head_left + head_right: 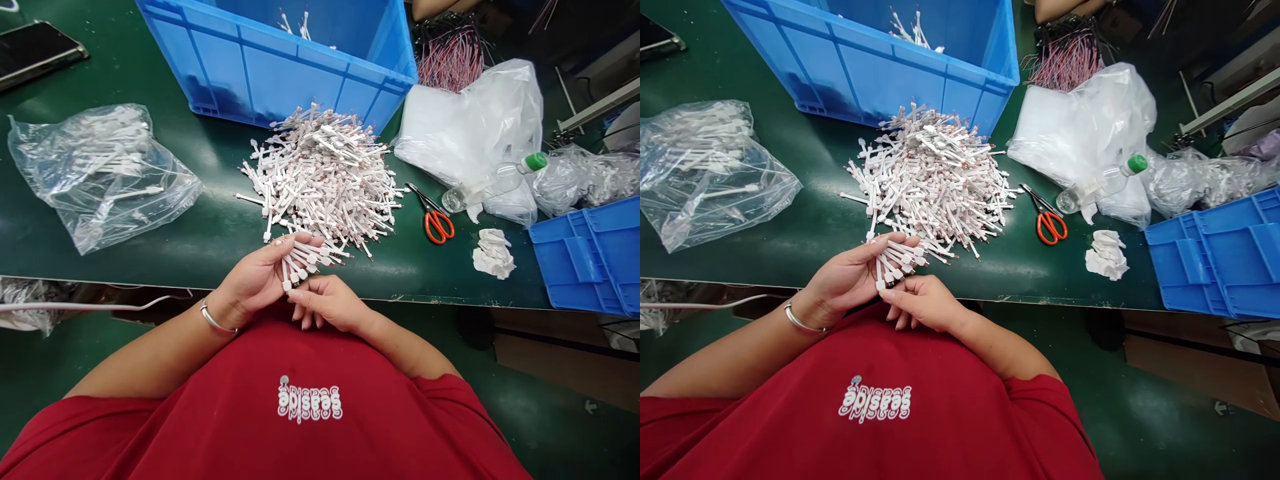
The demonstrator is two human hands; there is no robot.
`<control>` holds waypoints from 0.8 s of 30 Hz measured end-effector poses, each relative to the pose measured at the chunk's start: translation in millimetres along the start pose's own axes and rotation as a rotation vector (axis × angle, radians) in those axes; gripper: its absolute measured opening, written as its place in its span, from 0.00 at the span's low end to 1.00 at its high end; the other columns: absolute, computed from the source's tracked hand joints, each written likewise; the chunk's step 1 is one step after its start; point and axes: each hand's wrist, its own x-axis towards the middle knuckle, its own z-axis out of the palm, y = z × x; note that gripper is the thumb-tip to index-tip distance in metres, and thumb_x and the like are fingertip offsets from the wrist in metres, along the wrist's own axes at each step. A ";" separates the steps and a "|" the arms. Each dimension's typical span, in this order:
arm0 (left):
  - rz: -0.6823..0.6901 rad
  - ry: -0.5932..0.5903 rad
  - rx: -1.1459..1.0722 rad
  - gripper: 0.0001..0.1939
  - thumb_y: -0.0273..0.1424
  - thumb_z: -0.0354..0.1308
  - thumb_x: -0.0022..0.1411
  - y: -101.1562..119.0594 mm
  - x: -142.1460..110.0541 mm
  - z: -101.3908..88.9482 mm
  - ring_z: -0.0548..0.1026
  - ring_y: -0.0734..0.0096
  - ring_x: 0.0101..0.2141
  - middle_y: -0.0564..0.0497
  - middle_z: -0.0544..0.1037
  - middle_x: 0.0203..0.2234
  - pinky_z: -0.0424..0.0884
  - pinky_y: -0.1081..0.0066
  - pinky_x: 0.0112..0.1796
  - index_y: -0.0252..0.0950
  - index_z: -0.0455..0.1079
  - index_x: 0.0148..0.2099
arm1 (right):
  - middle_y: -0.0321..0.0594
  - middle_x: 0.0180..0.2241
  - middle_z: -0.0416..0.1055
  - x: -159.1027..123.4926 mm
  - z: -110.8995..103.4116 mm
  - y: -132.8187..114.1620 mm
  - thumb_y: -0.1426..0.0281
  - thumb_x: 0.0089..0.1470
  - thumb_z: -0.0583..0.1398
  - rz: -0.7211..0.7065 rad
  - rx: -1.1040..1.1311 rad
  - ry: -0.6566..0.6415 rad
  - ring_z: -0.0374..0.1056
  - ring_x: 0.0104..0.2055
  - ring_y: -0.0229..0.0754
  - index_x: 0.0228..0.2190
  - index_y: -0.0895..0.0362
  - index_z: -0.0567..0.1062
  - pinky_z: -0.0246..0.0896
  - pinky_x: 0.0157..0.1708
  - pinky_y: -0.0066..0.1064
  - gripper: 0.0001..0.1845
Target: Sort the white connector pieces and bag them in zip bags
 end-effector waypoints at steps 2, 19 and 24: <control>-0.001 -0.019 0.010 0.11 0.26 0.49 0.64 -0.3 0.6 1.6 0.76 0.70 0.36 0.45 0.78 0.39 0.72 0.72 0.38 0.29 0.74 0.38 | 0.36 0.21 0.72 1.1 0.6 2.0 0.54 0.46 0.63 -0.009 0.028 0.001 0.66 0.18 0.30 0.22 0.60 0.70 0.54 0.13 0.18 0.21; -0.012 -0.058 0.056 0.08 0.24 0.54 0.60 -6.8 1.3 -0.8 0.76 0.70 0.32 0.46 0.79 0.38 0.74 0.72 0.33 0.30 0.74 0.39 | 0.34 0.18 0.70 1.1 3.1 10.0 0.52 0.46 0.63 -0.055 0.098 0.101 0.62 0.15 0.27 0.20 0.61 0.70 0.53 0.13 0.18 0.23; -0.056 0.030 0.032 0.07 0.22 0.54 0.60 -9.5 3.6 -1.9 0.77 0.69 0.36 0.45 0.79 0.37 0.73 0.71 0.41 0.31 0.73 0.39 | 0.36 0.21 0.72 -7.8 -3.4 10.5 0.51 0.44 0.64 -0.009 0.078 0.045 0.65 0.17 0.29 0.23 0.61 0.71 0.56 0.14 0.18 0.23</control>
